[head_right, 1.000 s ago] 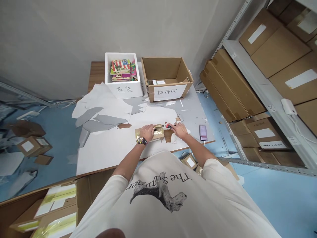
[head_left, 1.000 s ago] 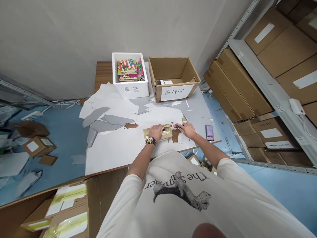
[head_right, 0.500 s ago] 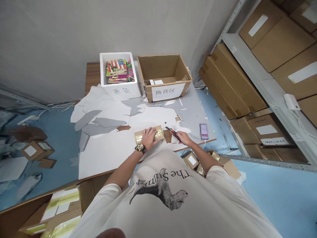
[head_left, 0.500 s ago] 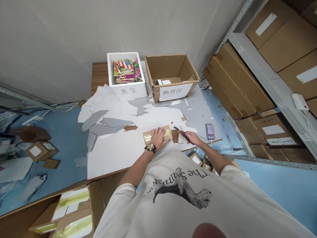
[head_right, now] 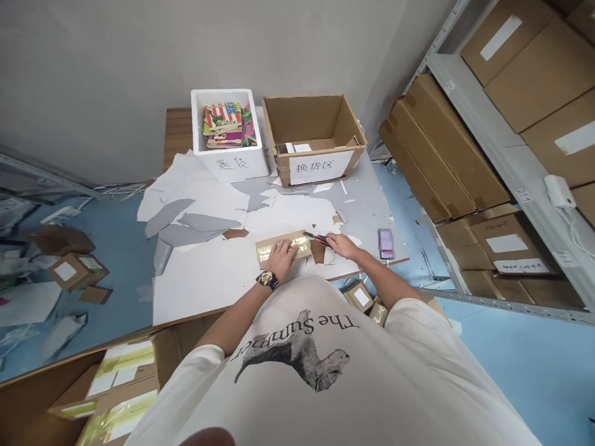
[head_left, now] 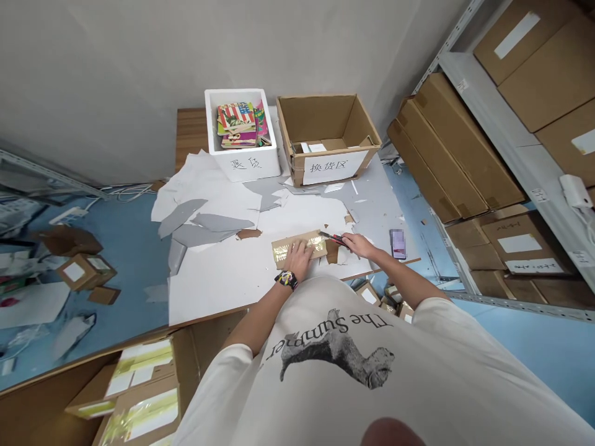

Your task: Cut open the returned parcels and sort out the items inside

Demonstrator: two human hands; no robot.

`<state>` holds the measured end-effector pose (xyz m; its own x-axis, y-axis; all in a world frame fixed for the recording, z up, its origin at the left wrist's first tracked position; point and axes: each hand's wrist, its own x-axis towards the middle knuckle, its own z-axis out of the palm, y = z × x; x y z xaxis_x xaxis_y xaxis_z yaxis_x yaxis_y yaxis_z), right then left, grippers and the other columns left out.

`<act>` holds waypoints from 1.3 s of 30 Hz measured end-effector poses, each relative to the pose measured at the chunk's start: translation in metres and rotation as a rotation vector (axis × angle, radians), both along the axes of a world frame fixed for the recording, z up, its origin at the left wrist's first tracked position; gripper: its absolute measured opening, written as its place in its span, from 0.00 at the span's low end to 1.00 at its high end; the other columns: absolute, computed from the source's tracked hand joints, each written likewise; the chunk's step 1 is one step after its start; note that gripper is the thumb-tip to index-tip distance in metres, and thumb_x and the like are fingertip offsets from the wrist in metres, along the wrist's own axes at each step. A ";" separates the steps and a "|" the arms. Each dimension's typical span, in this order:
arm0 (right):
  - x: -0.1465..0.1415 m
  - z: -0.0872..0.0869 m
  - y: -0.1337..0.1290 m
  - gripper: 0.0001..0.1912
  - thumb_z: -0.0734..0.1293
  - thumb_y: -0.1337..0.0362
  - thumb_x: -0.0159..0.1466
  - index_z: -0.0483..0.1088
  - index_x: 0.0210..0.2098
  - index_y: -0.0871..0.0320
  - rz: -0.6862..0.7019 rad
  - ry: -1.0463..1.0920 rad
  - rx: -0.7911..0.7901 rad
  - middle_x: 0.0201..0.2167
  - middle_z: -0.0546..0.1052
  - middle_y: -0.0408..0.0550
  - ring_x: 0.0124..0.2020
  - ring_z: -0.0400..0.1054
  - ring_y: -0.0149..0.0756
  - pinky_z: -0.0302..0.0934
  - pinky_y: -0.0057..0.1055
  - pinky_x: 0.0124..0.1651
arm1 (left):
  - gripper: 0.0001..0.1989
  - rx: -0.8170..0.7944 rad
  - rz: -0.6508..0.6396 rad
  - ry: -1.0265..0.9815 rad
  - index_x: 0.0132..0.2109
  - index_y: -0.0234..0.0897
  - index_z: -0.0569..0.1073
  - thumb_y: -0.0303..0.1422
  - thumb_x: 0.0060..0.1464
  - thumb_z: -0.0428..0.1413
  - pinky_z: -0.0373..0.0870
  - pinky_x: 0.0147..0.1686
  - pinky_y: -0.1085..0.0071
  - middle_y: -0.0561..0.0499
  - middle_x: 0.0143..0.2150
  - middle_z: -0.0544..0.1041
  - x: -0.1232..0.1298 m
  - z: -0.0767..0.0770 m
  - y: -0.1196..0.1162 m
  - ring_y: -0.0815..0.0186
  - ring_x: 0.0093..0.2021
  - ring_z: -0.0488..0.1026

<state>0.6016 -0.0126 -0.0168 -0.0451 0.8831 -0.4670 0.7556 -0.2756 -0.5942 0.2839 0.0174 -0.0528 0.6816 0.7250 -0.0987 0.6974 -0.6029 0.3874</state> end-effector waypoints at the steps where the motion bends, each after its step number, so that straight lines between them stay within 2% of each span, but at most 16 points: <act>1: -0.010 -0.001 0.005 0.20 0.57 0.53 0.83 0.79 0.56 0.52 -0.034 -0.006 0.045 0.32 0.83 0.43 0.32 0.78 0.37 0.67 0.29 0.41 | 0.32 0.011 -0.007 -0.018 0.76 0.48 0.71 0.31 0.68 0.58 0.55 0.80 0.37 0.38 0.74 0.75 -0.004 -0.002 -0.004 0.42 0.77 0.67; 4: -0.047 -0.005 0.029 0.21 0.69 0.47 0.77 0.77 0.62 0.49 -0.084 -0.054 0.169 0.45 0.88 0.45 0.45 0.81 0.43 0.70 0.32 0.48 | 0.33 0.035 -0.017 -0.066 0.78 0.47 0.70 0.30 0.69 0.57 0.55 0.80 0.37 0.37 0.70 0.77 -0.011 -0.006 -0.011 0.42 0.72 0.71; 6: -0.069 -0.008 0.048 0.31 0.78 0.46 0.69 0.74 0.67 0.47 -0.034 -0.129 0.164 0.52 0.88 0.46 0.51 0.82 0.48 0.70 0.33 0.51 | 0.33 0.034 0.000 -0.095 0.78 0.48 0.69 0.31 0.68 0.57 0.54 0.80 0.36 0.37 0.70 0.77 -0.010 -0.007 -0.012 0.41 0.71 0.71; 8: -0.086 -0.011 0.066 0.37 0.83 0.46 0.64 0.74 0.68 0.46 0.033 -0.227 0.104 0.55 0.87 0.49 0.54 0.81 0.50 0.70 0.34 0.51 | 0.33 0.018 0.017 -0.113 0.77 0.49 0.69 0.32 0.67 0.58 0.53 0.80 0.35 0.38 0.69 0.77 -0.007 -0.008 -0.011 0.40 0.70 0.71; 11: -0.101 -0.014 0.084 0.36 0.84 0.46 0.63 0.75 0.65 0.50 0.115 -0.356 0.039 0.55 0.87 0.54 0.54 0.82 0.51 0.69 0.34 0.52 | 0.31 0.003 0.052 -0.116 0.74 0.46 0.71 0.33 0.66 0.60 0.52 0.80 0.35 0.38 0.68 0.77 0.003 -0.011 -0.006 0.40 0.69 0.71; 15: -0.110 -0.017 0.092 0.27 0.80 0.51 0.69 0.76 0.62 0.52 0.153 -0.422 0.039 0.53 0.87 0.56 0.53 0.81 0.50 0.69 0.35 0.52 | 0.25 -0.001 0.119 -0.099 0.64 0.42 0.76 0.35 0.61 0.66 0.50 0.78 0.33 0.37 0.60 0.80 0.019 -0.017 0.008 0.39 0.63 0.74; 17: -0.106 -0.018 0.092 0.24 0.79 0.52 0.69 0.77 0.60 0.52 0.132 -0.366 0.022 0.52 0.87 0.54 0.52 0.81 0.48 0.68 0.33 0.50 | 0.23 -0.015 0.134 -0.089 0.59 0.41 0.77 0.35 0.57 0.69 0.51 0.77 0.33 0.38 0.55 0.81 0.026 -0.020 0.017 0.39 0.59 0.76; 20: -0.083 -0.018 0.084 0.23 0.78 0.48 0.69 0.79 0.57 0.53 0.072 -0.161 0.029 0.49 0.87 0.50 0.48 0.79 0.44 0.67 0.30 0.46 | 0.25 -0.074 0.143 -0.101 0.56 0.41 0.78 0.37 0.54 0.73 0.51 0.78 0.34 0.40 0.53 0.83 0.028 -0.019 0.026 0.41 0.58 0.78; 24: -0.032 -0.011 0.050 0.25 0.68 0.46 0.77 0.78 0.65 0.54 -0.038 0.034 0.075 0.45 0.87 0.47 0.41 0.78 0.41 0.68 0.30 0.43 | 0.22 -0.139 0.122 -0.179 0.55 0.45 0.80 0.39 0.55 0.75 0.52 0.78 0.37 0.44 0.54 0.84 0.021 -0.017 0.027 0.44 0.61 0.78; 27: 0.004 -0.003 0.018 0.27 0.71 0.48 0.76 0.78 0.70 0.51 0.033 0.050 0.035 0.46 0.88 0.48 0.39 0.79 0.43 0.70 0.33 0.45 | 0.20 -0.131 0.109 -0.224 0.56 0.47 0.80 0.38 0.57 0.74 0.50 0.79 0.38 0.45 0.56 0.83 0.017 -0.017 0.023 0.46 0.62 0.78; 30: 0.023 0.004 -0.001 0.28 0.75 0.51 0.74 0.78 0.71 0.46 0.141 0.005 0.007 0.51 0.89 0.48 0.43 0.82 0.46 0.70 0.34 0.48 | 0.20 -0.126 0.104 -0.234 0.56 0.48 0.80 0.37 0.58 0.73 0.48 0.79 0.37 0.46 0.56 0.83 0.016 -0.017 0.020 0.46 0.61 0.78; 33: 0.023 0.008 0.001 0.28 0.75 0.52 0.74 0.78 0.73 0.40 0.258 -0.066 0.002 0.55 0.89 0.45 0.50 0.83 0.48 0.69 0.33 0.50 | 0.19 -0.133 0.080 -0.233 0.55 0.48 0.79 0.37 0.58 0.72 0.48 0.79 0.36 0.46 0.56 0.83 0.017 -0.015 0.019 0.46 0.61 0.78; 39: 0.000 0.013 0.040 0.25 0.75 0.53 0.74 0.79 0.70 0.34 0.457 -0.203 0.034 0.59 0.88 0.43 0.56 0.82 0.49 0.66 0.34 0.54 | 0.18 -0.139 0.050 -0.226 0.54 0.48 0.79 0.36 0.59 0.71 0.47 0.80 0.36 0.47 0.55 0.83 0.016 -0.012 0.018 0.48 0.59 0.79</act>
<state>0.6016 0.0271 -0.0035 -0.3423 0.8090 -0.4779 0.8958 0.1275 -0.4258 0.3000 0.0351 -0.0643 0.6612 0.7487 -0.0487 0.6113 -0.5000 0.6135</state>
